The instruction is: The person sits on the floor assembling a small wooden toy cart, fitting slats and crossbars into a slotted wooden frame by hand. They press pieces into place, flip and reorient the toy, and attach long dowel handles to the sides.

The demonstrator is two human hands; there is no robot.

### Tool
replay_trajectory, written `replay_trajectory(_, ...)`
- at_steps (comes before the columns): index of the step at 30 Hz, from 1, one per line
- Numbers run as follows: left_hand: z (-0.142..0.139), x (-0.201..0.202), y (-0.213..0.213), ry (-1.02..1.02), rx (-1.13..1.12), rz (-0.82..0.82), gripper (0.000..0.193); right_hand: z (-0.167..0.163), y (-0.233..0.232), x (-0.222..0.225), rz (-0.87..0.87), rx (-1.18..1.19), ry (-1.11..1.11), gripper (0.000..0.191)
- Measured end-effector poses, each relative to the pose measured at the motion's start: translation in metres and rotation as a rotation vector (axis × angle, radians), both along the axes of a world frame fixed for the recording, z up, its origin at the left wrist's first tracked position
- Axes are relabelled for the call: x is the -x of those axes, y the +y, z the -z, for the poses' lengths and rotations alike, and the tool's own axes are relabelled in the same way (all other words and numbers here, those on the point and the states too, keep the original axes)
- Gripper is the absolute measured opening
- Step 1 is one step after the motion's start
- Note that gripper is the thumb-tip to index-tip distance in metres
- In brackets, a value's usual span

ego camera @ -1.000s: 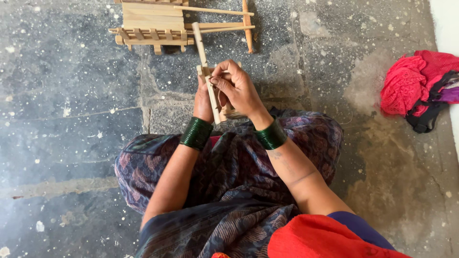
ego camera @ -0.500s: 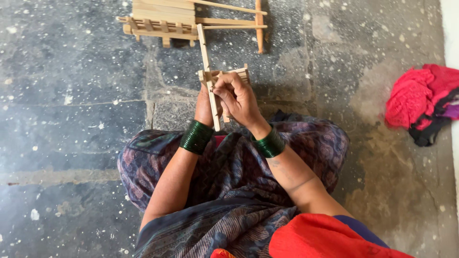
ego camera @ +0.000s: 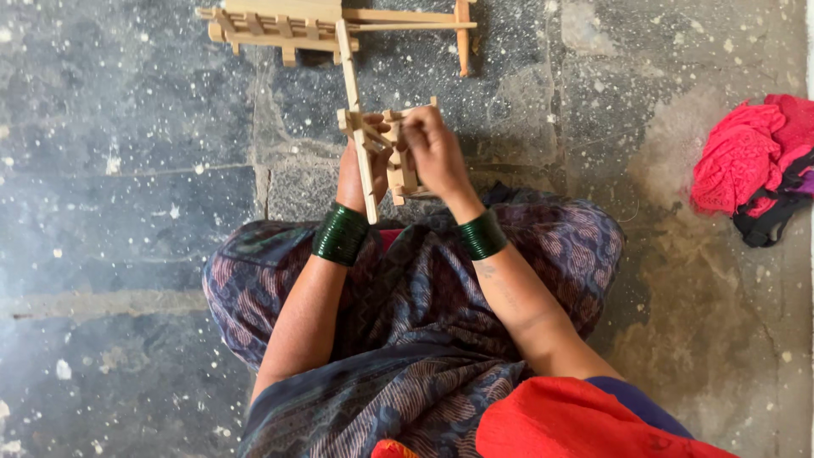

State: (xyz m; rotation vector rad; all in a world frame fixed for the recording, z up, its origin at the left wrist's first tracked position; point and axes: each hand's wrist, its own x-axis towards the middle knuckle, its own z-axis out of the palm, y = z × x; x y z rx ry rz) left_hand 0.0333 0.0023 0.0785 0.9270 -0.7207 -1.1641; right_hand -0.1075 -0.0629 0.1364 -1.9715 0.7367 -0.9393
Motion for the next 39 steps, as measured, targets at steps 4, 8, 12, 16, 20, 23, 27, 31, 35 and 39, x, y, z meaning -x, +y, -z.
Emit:
replay_trajectory(4, -0.001, 0.0, 0.01, -0.675, 0.046, -0.123, 0.038, 0.01, -0.002, 0.013, 0.077, -0.358, 0.008, 0.011)
replay_trajectory(8, -0.007, -0.004, 0.006, -0.159, -0.038, 0.024, 0.041, 0.013, 0.001, -0.004, 0.025, -0.16, 0.021, 0.004)
replay_trajectory(12, -0.016, -0.008, 0.013, -0.567, 0.008, -0.017, 0.057, 0.011, 0.002, -0.017, 0.063, -0.285, 0.093, 0.005)
replay_trajectory(16, -0.021, -0.005, 0.014, -0.572, 0.116, -0.052, 0.06, 0.006, -0.003, -0.015, 0.055, -0.302, 0.126, 0.006)
replay_trajectory(20, -0.021, -0.007, 0.015, -0.647, 0.022, -0.015, 0.06, 0.001, -0.008, -0.016, 0.014, -0.157, 0.139, 0.004)
replay_trajectory(23, -0.019, -0.011, 0.014, -0.712, 0.146, -0.081, 0.063, -0.002, -0.012, -0.016, 0.054, -0.238, 0.319, 0.007)
replay_trajectory(27, -0.015, -0.014, 0.014, -0.642, 0.048, -0.044, 0.061, -0.002, -0.013, -0.017, -0.01, -0.264, 0.262, 0.006)
replay_trajectory(31, -0.016, -0.016, 0.012, -0.662, 0.054, -0.029, 0.061, 0.002, -0.016, -0.017, -0.119, -0.183, 0.096, 0.012)
replay_trajectory(35, -0.022, -0.017, 0.012, -0.675, 0.003, -0.023, 0.054, 0.015, -0.025, -0.009, 0.05, -0.127, 0.454, 0.008)
replay_trajectory(39, -0.028, -0.008, 0.012, -0.474, -0.088, 0.014, 0.049, 0.042, -0.027, 0.01, 0.082, -0.095, 0.549, 0.015)
